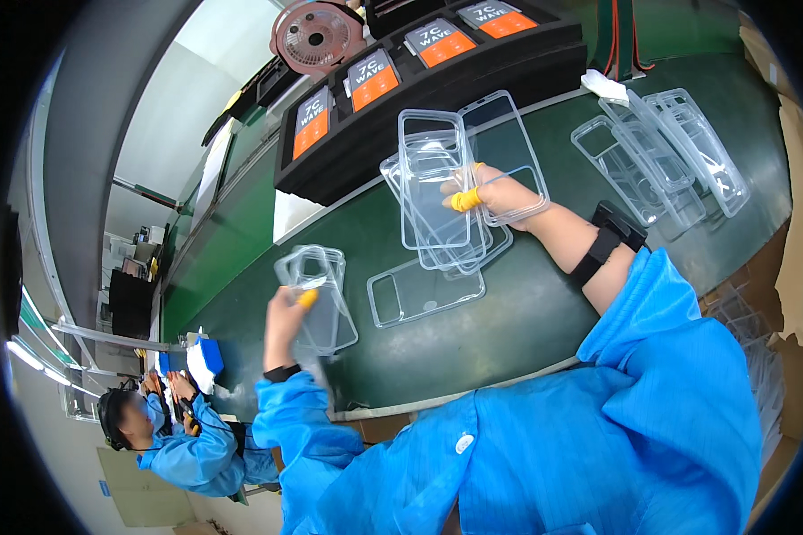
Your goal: Assemble smartphones by placing them into trays and packing them with protective covers.
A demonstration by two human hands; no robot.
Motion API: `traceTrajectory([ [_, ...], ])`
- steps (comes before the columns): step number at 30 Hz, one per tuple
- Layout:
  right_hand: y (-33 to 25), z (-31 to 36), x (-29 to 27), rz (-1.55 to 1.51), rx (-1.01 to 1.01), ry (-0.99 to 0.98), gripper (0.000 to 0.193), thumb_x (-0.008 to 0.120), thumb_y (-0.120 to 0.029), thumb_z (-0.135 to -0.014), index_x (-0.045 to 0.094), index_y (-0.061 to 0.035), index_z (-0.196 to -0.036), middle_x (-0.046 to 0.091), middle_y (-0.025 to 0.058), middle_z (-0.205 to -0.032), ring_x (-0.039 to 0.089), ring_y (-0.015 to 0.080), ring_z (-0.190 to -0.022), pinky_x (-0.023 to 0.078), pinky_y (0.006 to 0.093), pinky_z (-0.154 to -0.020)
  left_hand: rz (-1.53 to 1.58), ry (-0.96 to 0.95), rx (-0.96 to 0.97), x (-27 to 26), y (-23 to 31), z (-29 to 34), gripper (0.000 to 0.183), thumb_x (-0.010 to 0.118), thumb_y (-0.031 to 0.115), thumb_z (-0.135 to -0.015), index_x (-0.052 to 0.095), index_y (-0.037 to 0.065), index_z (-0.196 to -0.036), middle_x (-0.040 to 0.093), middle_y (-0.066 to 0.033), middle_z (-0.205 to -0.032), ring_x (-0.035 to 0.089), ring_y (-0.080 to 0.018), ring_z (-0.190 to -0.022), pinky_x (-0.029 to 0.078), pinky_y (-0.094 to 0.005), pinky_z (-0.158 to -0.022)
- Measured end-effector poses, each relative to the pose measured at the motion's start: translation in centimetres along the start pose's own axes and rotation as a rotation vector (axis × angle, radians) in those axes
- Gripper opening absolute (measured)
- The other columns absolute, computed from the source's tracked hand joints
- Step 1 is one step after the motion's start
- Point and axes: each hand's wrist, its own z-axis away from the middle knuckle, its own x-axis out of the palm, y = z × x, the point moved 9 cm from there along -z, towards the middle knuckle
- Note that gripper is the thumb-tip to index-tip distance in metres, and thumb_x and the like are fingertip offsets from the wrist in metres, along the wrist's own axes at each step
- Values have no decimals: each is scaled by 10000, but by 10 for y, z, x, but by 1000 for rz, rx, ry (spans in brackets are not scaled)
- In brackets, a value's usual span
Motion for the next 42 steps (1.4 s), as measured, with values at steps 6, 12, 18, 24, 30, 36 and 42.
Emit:
traceTrajectory([
  [6,-13,7,4,63,-105,5,442,573,-9,-680,418,51,-1089,507,171,-1061,558,221,-913,449,276,-728,-151,684,326,-21,84,42,417,694,220,-687,505,-21,-971,500,-142,-922,489,-261,-835,401,-351,-773],
  [12,-36,27,54,117,-78,-188,451,596,-24,-668,448,47,-1088,517,154,-1054,550,214,-903,433,275,-770,789,-186,344,83,157,38,466,523,337,-829,412,41,-1172,485,-66,-1077,469,-153,-986,358,-282,-863],
  [18,-24,19,43,80,-201,-33,550,538,36,-643,380,-6,-1168,456,122,-1117,429,216,-1073,343,311,-906,1209,-472,257,131,201,56,480,532,295,-807,344,40,-1167,478,-96,-1083,482,-191,-985,382,-343,-842],
  [24,-30,21,28,530,-275,59,666,505,4,-643,246,30,-1255,365,198,-1210,352,263,-1162,277,325,-968,1278,-353,156,134,189,44,419,486,283,-819,367,42,-1140,515,-149,-1062,533,-225,-929,409,-346,-790],
  [30,-59,35,35,904,-175,62,654,596,-93,-692,279,24,-1252,383,226,-1205,383,273,-1139,310,325,-933,1224,-242,121,125,175,37,334,472,228,-836,426,16,-1089,576,-152,-924,574,-212,-805,456,-317,-694],
  [36,-95,46,-6,1379,-339,297,234,637,-176,-696,596,-41,-882,567,143,-820,565,320,-735,465,380,-658,1084,-345,57,141,166,35,238,483,134,-831,466,-23,-1010,570,-95,-844,550,-139,-731,439,-246,-650],
  [42,-125,47,41,1838,-608,-128,124,650,-110,-612,646,-67,-728,568,78,-738,575,251,-689,467,348,-610,970,-346,23,148,155,28,208,518,130,-822,503,-41,-941,576,-91,-809,545,-120,-682,426,-227,-609],
])
